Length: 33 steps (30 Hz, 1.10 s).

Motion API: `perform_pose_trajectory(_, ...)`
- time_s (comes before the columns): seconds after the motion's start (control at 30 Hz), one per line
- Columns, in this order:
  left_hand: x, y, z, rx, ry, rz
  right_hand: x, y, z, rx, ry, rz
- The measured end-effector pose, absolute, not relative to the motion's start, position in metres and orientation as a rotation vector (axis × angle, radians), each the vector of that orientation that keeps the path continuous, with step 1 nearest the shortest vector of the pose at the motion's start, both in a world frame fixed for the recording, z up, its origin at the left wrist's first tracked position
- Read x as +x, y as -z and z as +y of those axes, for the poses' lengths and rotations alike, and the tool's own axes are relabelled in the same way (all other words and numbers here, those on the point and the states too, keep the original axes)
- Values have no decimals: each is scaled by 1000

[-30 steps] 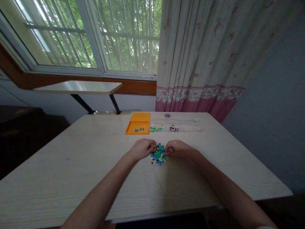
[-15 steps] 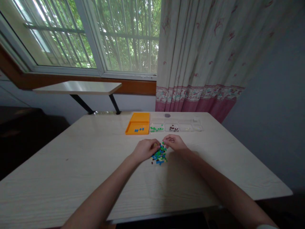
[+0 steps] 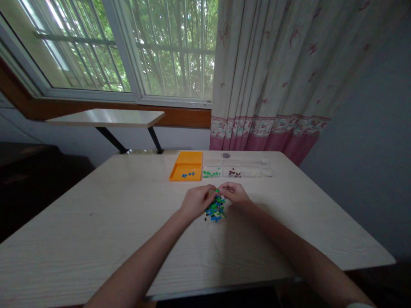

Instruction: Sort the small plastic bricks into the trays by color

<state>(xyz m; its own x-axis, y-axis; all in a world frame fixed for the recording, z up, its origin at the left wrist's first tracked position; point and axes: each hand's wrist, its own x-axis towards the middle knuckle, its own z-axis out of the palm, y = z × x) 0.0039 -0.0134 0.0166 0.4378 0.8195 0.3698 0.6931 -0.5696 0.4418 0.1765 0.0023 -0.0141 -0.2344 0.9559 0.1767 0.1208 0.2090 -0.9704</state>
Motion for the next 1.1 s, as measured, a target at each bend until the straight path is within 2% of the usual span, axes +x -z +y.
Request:
perform_pose_trajectory(0.37, 1, -14, -9, 2370, -909, 1206, 181, 2, -7, -1074, -499, -1879)
perform_pose_trajectory(0.63, 0, -17, -10, 2341, -885, 1220, 184, -1, -11, -1107, -406, -1898)
perform_pose_trajectory(0.9, -8, -12, 0, 2429, -840, 1346, 198, -3, -2, -1173, -240, -1661)
perform_pose_trajectory(1.1, -12, -14, 2, 2504, -801, 1380, 200, -3, -2, -1182, -241, -1680)
